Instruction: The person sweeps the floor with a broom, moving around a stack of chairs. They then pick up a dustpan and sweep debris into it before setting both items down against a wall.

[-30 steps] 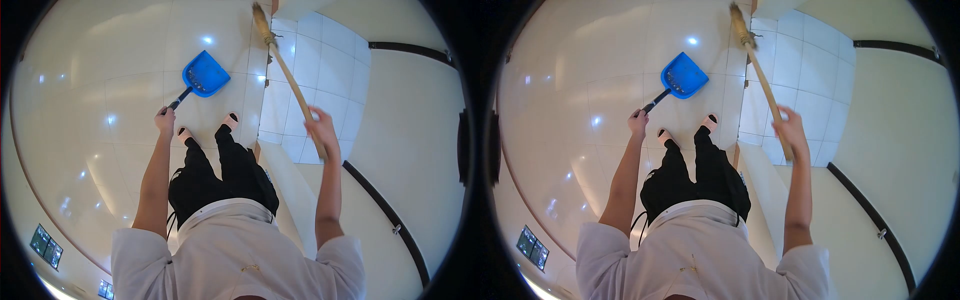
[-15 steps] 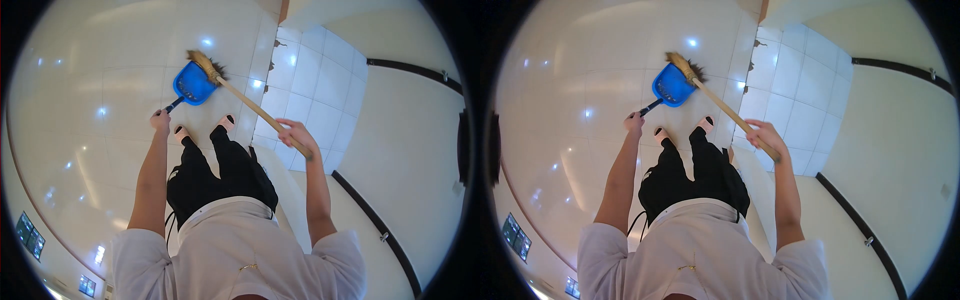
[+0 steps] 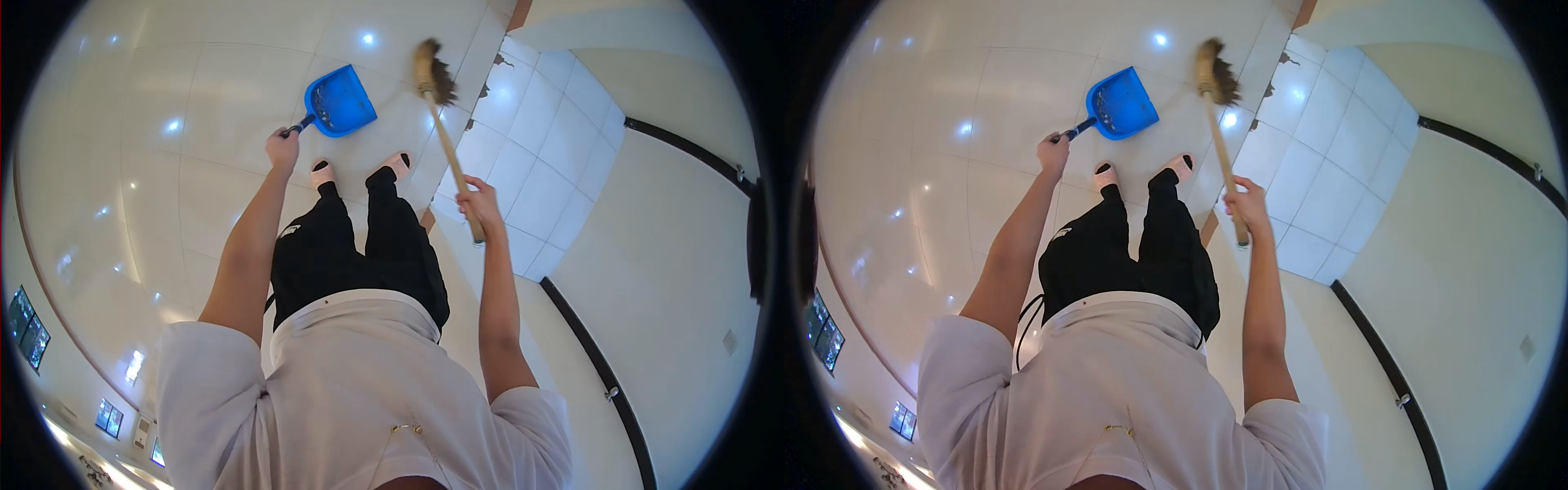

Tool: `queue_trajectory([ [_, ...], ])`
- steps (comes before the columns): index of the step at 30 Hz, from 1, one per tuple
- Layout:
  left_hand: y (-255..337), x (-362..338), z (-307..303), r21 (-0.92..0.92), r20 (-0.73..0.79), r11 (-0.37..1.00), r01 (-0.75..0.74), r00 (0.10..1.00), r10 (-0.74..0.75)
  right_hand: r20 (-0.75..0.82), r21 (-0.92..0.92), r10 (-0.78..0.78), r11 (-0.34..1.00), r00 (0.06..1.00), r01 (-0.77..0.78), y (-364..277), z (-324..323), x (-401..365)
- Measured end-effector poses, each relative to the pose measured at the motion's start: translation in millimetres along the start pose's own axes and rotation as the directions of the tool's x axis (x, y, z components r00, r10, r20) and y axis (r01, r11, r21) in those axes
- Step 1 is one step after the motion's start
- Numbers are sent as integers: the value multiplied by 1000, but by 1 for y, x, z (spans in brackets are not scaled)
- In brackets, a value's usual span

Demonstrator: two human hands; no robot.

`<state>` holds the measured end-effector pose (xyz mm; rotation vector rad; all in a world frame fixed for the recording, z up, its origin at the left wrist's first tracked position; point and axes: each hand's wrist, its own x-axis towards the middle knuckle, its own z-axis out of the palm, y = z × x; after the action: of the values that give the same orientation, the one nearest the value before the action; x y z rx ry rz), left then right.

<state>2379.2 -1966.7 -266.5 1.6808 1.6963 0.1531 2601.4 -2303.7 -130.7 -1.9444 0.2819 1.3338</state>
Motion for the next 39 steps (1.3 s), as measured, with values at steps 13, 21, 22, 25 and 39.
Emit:
queue_trajectory([
  [13, -65, 34, -74, -118, -20, 990, 79, 996, -82, 75, 25, 71, 997, 995, -73, -46, -9, -179],
  [21, -131, -1, -178, -429, 7, 870, 241, 965, -264, -122, 19, -95, 995, 988, 99, -54, 69, -19],
  [22, -134, -2, -183, -451, -6, 861, 235, 964, -266, -116, 42, -82, 995, 990, 87, -48, 95, -5],
  [25, -147, 8, -183, -367, -71, 888, 276, 944, -322, -116, 120, -109, 985, 987, 123, -11, 179, 10],
  [39, -199, -32, -205, -362, -160, 901, 238, 937, -312, 287, -55, 39, 998, 957, -25, -46, 105, -227],
])
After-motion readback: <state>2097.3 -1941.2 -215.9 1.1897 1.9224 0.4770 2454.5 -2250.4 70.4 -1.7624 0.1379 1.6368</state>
